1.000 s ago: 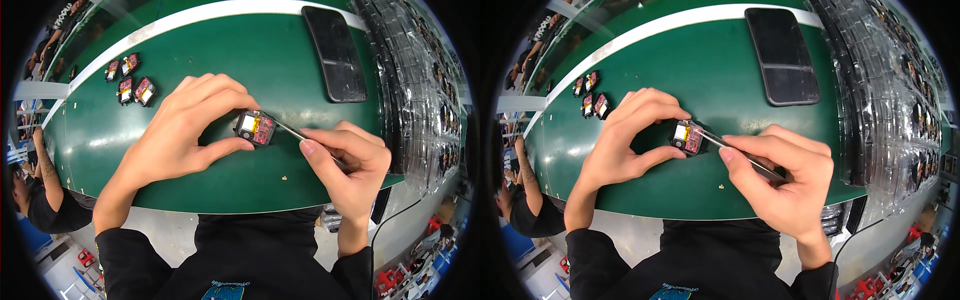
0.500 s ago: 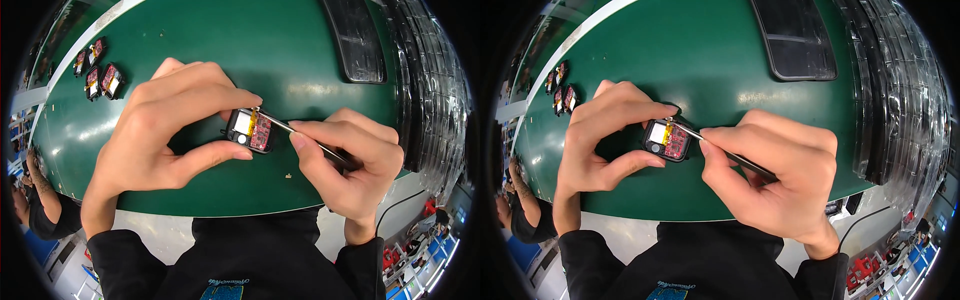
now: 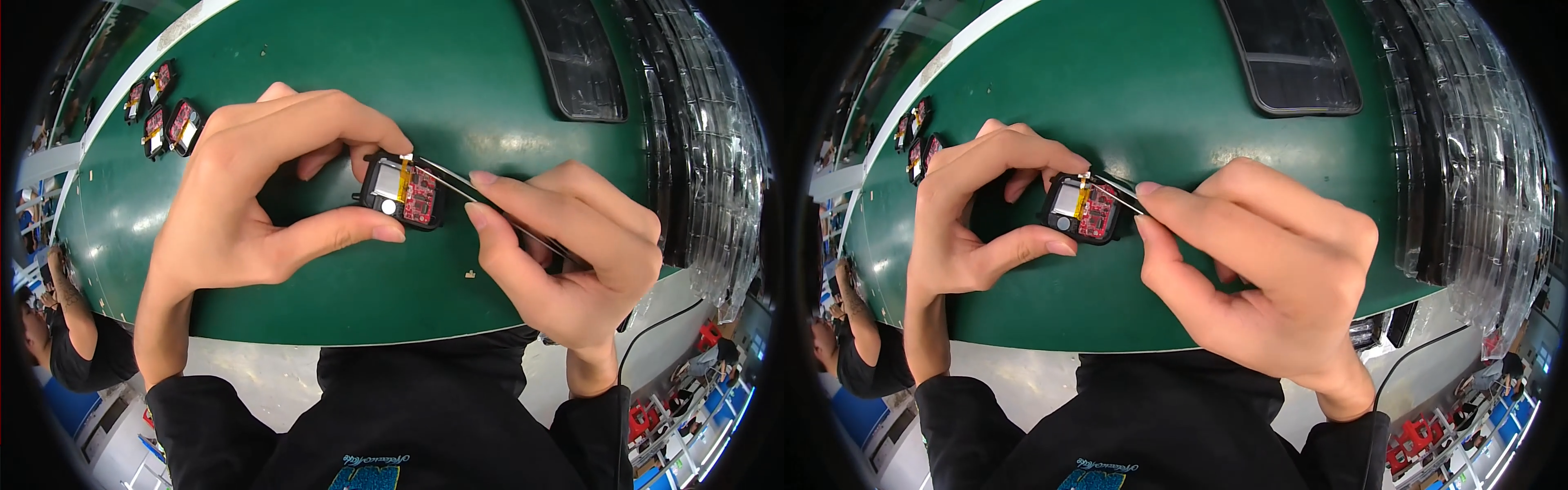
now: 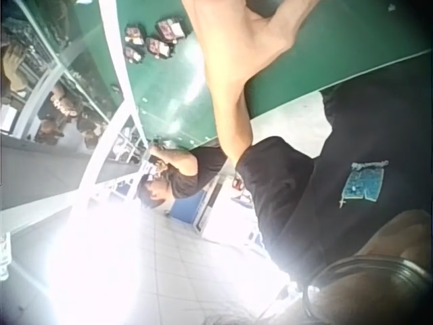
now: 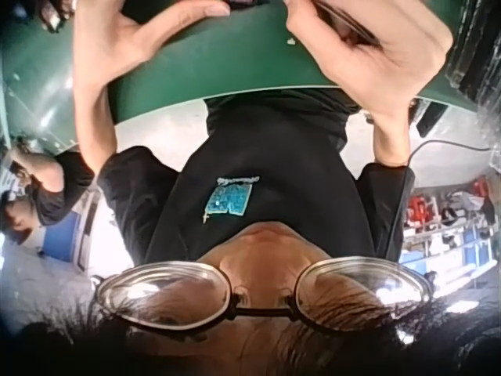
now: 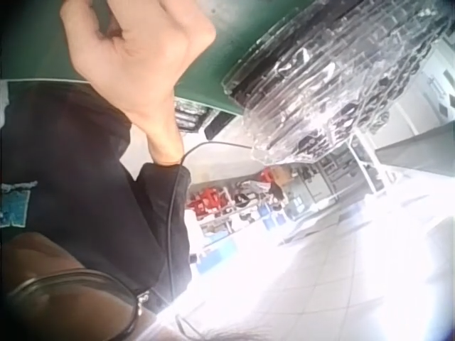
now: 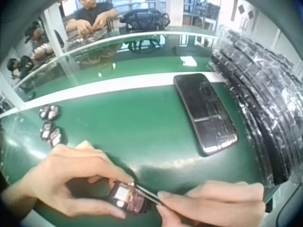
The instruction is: Assemble internal components of smartwatches using tweezers on a factory production line.
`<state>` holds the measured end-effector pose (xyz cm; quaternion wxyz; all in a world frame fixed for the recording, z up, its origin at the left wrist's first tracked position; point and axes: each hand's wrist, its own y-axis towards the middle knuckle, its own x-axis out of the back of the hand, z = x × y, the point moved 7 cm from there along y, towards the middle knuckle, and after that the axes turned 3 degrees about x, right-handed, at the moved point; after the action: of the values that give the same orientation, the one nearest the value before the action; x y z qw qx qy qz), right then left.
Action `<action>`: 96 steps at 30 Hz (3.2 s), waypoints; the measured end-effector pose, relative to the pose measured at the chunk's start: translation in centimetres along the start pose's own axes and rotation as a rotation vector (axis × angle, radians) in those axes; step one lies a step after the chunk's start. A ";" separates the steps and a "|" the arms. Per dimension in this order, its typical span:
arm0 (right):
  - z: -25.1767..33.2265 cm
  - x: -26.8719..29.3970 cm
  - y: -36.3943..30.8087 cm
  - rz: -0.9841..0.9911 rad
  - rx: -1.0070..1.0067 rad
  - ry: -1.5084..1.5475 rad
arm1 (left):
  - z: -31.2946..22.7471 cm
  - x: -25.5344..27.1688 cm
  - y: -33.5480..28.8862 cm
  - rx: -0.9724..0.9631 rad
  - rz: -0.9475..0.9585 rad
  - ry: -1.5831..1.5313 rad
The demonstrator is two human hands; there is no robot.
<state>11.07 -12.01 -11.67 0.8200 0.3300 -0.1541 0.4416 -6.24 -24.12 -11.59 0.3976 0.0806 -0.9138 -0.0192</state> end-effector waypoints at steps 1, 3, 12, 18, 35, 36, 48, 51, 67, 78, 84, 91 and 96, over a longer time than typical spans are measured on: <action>0.1 -0.2 -0.1 -0.020 0.032 -0.022 | 0.1 0.0 0.0 -0.002 -0.004 -0.002; 0.1 -0.4 -0.2 -0.037 0.065 -0.041 | 0.1 0.1 0.0 0.000 0.000 0.006; 0.6 -0.5 0.2 -0.010 0.106 -0.052 | 0.5 0.2 0.0 -0.067 0.049 0.006; -0.2 -0.3 0.3 0.087 -0.052 0.048 | 0.9 0.3 0.2 -0.116 0.106 -0.045; -0.6 -0.5 0.3 0.119 -0.036 0.091 | 0.6 0.2 0.6 -0.148 0.114 0.003; -0.6 -0.5 0.2 0.120 -0.037 0.091 | 0.5 0.2 0.6 -0.132 0.123 0.009; -0.4 -0.6 0.1 0.112 -0.068 0.063 | 0.2 0.1 0.4 -0.167 0.127 0.005; -0.4 -0.6 0.0 0.146 -0.100 0.047 | 0.5 0.0 0.5 -0.156 0.112 -0.043; -0.3 0.0 0.1 0.032 -0.110 0.066 | 0.9 0.2 0.5 -0.068 0.080 -0.059; 0.3 -0.6 -0.1 0.024 0.067 0.030 | 0.4 0.2 0.4 -0.135 0.071 0.027; 0.5 0.2 -0.2 -0.053 0.145 0.013 | 0.4 0.1 0.4 -0.124 0.045 0.007; 0.9 -0.5 -0.4 -0.061 0.150 -0.084 | 0.4 0.1 0.3 -0.133 0.036 0.042; 0.9 -0.9 -0.3 -0.066 0.246 -0.115 | 0.5 0.2 0.1 -0.107 0.036 0.036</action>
<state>10.87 -13.32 -11.59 0.7772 0.4578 -0.1344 0.4104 -6.73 -24.03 -11.79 0.4178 0.0430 -0.9056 -0.0594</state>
